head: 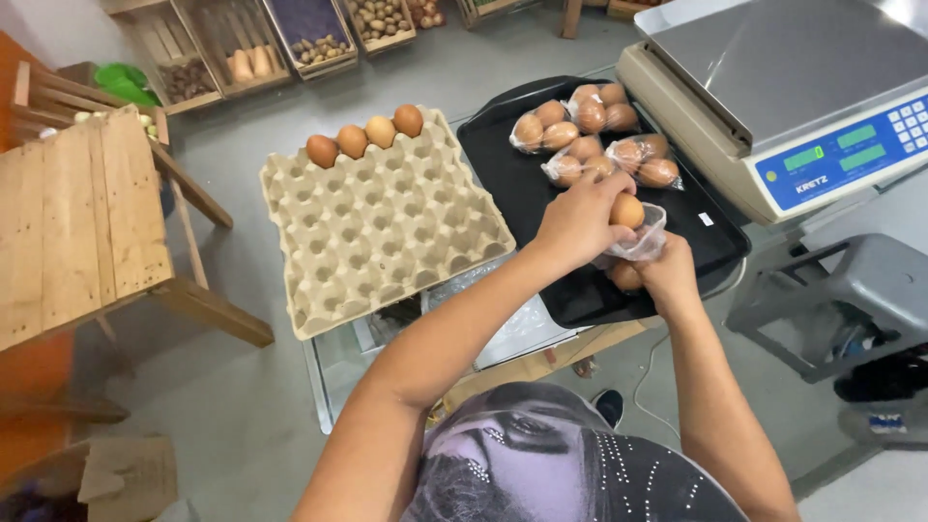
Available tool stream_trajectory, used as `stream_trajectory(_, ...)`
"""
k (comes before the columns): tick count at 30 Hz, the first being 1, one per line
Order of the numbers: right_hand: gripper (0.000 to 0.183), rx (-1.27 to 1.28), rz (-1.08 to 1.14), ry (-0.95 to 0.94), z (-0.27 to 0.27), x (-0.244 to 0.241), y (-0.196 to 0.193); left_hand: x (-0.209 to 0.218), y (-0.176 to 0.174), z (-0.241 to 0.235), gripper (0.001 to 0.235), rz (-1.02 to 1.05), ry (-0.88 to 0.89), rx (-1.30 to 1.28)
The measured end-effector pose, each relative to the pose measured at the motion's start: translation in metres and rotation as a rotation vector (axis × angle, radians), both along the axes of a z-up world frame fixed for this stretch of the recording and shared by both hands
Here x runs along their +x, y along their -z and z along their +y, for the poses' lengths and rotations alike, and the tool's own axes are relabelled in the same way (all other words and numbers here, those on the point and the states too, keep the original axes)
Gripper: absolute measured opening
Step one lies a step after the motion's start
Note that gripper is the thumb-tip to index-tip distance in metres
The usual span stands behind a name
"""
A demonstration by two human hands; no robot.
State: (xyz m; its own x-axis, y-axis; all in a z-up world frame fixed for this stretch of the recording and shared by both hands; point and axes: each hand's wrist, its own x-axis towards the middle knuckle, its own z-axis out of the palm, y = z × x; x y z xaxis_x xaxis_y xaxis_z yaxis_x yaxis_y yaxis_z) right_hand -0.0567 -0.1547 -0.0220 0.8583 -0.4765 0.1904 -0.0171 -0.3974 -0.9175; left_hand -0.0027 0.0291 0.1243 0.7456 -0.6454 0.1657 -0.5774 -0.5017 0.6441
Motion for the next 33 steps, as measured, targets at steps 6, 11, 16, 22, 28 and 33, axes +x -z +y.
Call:
stream_trajectory(6,0.028,0.037,-0.014,-0.008,0.025,-0.013,-0.042,0.009,-0.006,0.017,0.047,-0.066,0.012,-0.242)
stream_trajectory(11,0.024,0.032,0.066,-0.103,0.017,-0.013,-0.035,0.064,-0.011,0.091,0.055,-0.287,-0.135,-0.315)
stream_trajectory(16,0.019,-0.103,0.105,-0.071,0.025,-0.014,-0.047,0.093,-0.064,0.226,0.058,-0.151,-0.545,-0.024)
stream_trajectory(22,0.029,-0.174,0.274,-0.016,0.042,-0.018,-0.069,0.164,-0.009,0.329,0.057,-0.318,-0.792,0.296)
stream_trajectory(28,0.025,-0.114,0.164,-0.03,0.032,-0.017,-0.057,0.193,0.02,0.335,0.091,-0.266,-0.746,0.492)
stream_trajectory(33,0.026,-0.074,0.221,-0.025,0.037,-0.021,-0.068,0.182,0.01,0.329,0.075,-0.062,-0.717,0.481)
